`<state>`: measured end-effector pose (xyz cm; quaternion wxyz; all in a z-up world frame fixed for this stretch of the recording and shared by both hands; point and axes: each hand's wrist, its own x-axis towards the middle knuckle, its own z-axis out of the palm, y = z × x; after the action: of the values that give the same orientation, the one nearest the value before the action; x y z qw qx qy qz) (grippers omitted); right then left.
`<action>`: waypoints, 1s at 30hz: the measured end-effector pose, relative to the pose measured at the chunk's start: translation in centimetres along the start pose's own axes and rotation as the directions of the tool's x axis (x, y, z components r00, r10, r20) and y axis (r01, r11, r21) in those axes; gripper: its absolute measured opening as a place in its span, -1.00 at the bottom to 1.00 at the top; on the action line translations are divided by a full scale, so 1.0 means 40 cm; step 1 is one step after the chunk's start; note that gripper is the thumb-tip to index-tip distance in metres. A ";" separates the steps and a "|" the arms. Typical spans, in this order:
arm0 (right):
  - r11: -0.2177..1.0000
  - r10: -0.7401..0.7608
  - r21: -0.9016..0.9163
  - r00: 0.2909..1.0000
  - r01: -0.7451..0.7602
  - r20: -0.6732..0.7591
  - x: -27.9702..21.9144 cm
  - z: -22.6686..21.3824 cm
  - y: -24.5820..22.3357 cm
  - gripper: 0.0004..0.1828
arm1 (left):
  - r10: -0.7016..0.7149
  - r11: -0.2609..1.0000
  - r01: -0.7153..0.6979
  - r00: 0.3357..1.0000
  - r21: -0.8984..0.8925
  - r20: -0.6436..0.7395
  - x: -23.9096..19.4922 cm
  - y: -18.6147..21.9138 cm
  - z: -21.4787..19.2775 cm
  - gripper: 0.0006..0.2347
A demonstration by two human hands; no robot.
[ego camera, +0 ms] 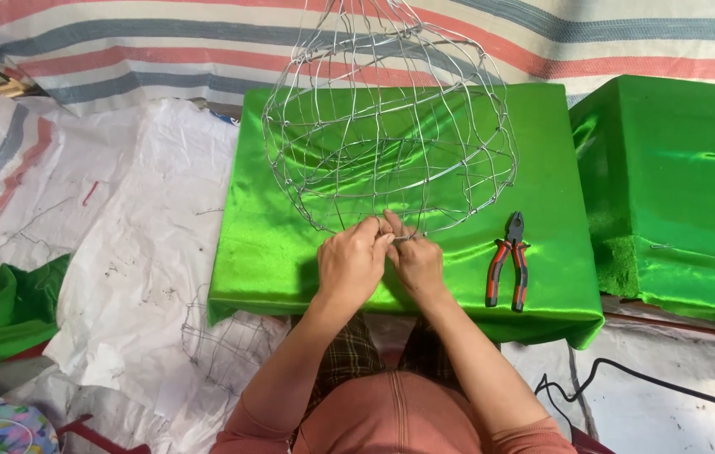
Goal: Manually shaping and adjusting a wire mesh structure to form a base using hands and pliers.
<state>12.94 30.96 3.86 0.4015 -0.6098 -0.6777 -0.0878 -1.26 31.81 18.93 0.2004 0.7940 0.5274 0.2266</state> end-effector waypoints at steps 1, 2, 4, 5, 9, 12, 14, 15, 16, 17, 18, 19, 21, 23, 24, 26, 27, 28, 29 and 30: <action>0.996 -0.039 -0.082 0.999 0.037 -0.028 -0.012 0.028 0.026 -0.51 | -0.014 1.000 0.014 1.000 0.008 0.009 -0.001 -0.006 0.006 -0.88; 0.996 -0.036 -0.082 0.999 0.033 -0.029 -0.010 0.032 0.029 -0.51 | -0.012 1.000 0.012 1.000 0.008 0.012 -0.001 -0.005 0.006 -0.88; 0.989 -0.113 -0.105 0.987 0.102 -0.110 -0.010 0.040 0.036 -0.62 | -0.029 1.000 0.029 1.000 -0.002 0.007 -0.002 -0.006 0.009 -0.89; 0.989 -0.111 -0.106 0.988 0.099 -0.109 0.007 0.011 0.012 -0.62 | -0.029 1.000 0.029 1.000 -0.002 0.009 -0.005 0.002 0.004 -0.89; 0.992 -0.115 0.030 0.983 0.121 -0.141 0.036 -0.033 -0.027 -0.77 | 0.005 1.000 -0.005 1.000 -0.012 0.006 -0.011 0.021 0.000 -0.89; 0.995 -0.096 0.025 0.984 0.101 -0.151 0.070 -0.077 -0.068 -0.73 | 0.014 1.000 -0.014 1.000 -0.002 0.003 -0.020 0.027 0.008 -0.87; 0.995 -0.082 0.047 0.983 0.090 -0.163 0.080 -0.095 -0.083 -0.70 | 0.020 1.000 -0.020 1.000 0.007 -0.004 -0.022 0.026 0.021 -0.87; 0.995 -0.053 0.079 0.985 0.066 -0.162 0.068 -0.087 -0.077 -0.67 | 0.038 0.999 -0.038 0.999 0.015 -0.011 -0.024 0.022 0.032 -0.86; 0.993 -0.024 0.111 0.987 0.042 -0.160 0.057 -0.080 -0.070 -0.63 | 0.056 0.998 -0.055 0.998 0.023 -0.018 -0.025 0.018 0.042 -0.85; 0.993 -0.026 0.111 0.987 0.044 -0.159 0.047 -0.073 -0.063 -0.63 | 0.054 0.998 -0.054 0.998 0.022 -0.020 -0.025 0.019 0.048 -0.85; 0.994 0.004 0.108 0.989 0.012 -0.148 0.033 -0.067 -0.056 -0.68 | 0.072 0.997 -0.071 0.997 0.031 -0.036 -0.027 0.021 0.054 -0.84; 0.994 0.034 0.103 0.990 -0.019 -0.137 0.020 -0.062 -0.048 -0.70 | 0.091 0.995 -0.089 0.994 0.040 -0.053 -0.029 0.023 0.062 -0.83; 0.992 0.053 0.123 0.990 -0.037 -0.130 0.042 -0.092 -0.071 -0.66 | 0.102 0.994 -0.098 0.993 0.056 -0.065 -0.035 0.022 0.076 -0.81; 0.988 0.073 0.143 0.990 -0.055 -0.123 0.053 -0.112 -0.081 -0.61 | 0.115 0.991 -0.109 0.990 0.073 -0.077 -0.040 0.023 0.085 -0.80; 0.989 0.084 0.133 0.990 -0.070 -0.110 0.053 -0.117 -0.078 -0.64 | 0.126 0.990 -0.119 0.988 0.079 -0.087 -0.040 0.026 0.089 -0.79; 0.989 0.093 0.122 0.991 -0.082 -0.096 0.029 -0.112 -0.065 -0.66 | 0.136 0.988 -0.128 0.986 0.082 -0.101 -0.049 0.020 0.115 -0.78; 0.992 0.105 0.073 0.992 -0.100 -0.068 0.006 -0.101 -0.055 -0.70 | 0.138 0.988 -0.129 0.984 0.083 -0.112 -0.056 0.011 0.138 -0.78; 0.993 0.115 0.024 0.993 -0.114 -0.040 -0.015 -0.090 -0.044 -0.71 | 0.140 0.988 -0.130 0.982 0.083 -0.126 -0.062 0.003 0.161 -0.79; 0.994 0.109 0.024 0.993 -0.109 -0.038 -0.032 -0.100 -0.043 -0.71 | 0.136 0.989 -0.126 0.982 0.080 -0.131 -0.075 -0.002 0.171 -0.79; 0.996 0.090 -0.015 0.996 -0.090 0.008 -0.051 -0.111 -0.044 -0.70 | 0.168 0.981 -0.150 0.973 0.122 -0.158 -0.089 -0.007 0.181 -0.78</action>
<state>13.16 26.29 6.12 0.3976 -0.6429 -0.6507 -0.0717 1.45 28.02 12.35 0.0928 0.8216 0.4885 0.2788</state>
